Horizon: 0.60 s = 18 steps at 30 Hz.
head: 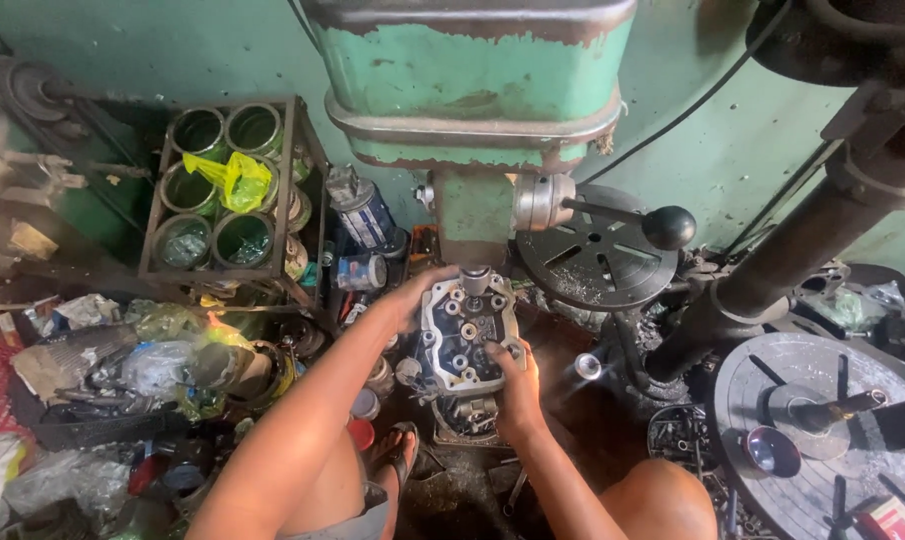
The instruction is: Machining valve seats on a motorcycle cylinder head using a drill press or specialized machining tool, including positioning the head and handling valves.
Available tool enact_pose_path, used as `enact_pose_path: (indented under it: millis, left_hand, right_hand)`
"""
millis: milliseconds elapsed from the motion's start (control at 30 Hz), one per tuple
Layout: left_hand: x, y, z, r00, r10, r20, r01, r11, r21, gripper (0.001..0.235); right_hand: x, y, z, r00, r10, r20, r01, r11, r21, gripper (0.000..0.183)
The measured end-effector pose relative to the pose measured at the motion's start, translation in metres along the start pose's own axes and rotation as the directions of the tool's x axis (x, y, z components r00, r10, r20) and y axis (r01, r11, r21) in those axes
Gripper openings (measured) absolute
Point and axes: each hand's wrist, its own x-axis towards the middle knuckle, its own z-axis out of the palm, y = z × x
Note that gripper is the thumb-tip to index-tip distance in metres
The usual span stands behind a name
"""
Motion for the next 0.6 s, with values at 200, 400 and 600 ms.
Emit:
enact_pose_path:
  millis: [200, 400, 600]
  left_hand:
    - [0.0, 0.0, -0.003, 1.0, 0.004, 0.0, -0.004, 1.0, 0.019, 0.07]
    - [0.023, -0.007, -0.029, 0.999, 0.001, -0.033, 0.0, 0.999, 0.032, 0.07]
    - [0.022, -0.008, -0.012, 1.0, -0.014, 0.01, 0.014, 1.0, 0.014, 0.068]
  right_hand:
    - [0.005, 0.003, -0.002, 1.0, -0.017, -0.003, 0.017, 1.0, 0.017, 0.033]
    - [-0.001, 0.0, 0.002, 1.0, -0.017, -0.001, 0.017, 1.0, 0.021, 0.033]
    - [0.001, 0.002, 0.0, 1.0, -0.031, -0.001, 0.031, 0.999, 0.032, 0.03]
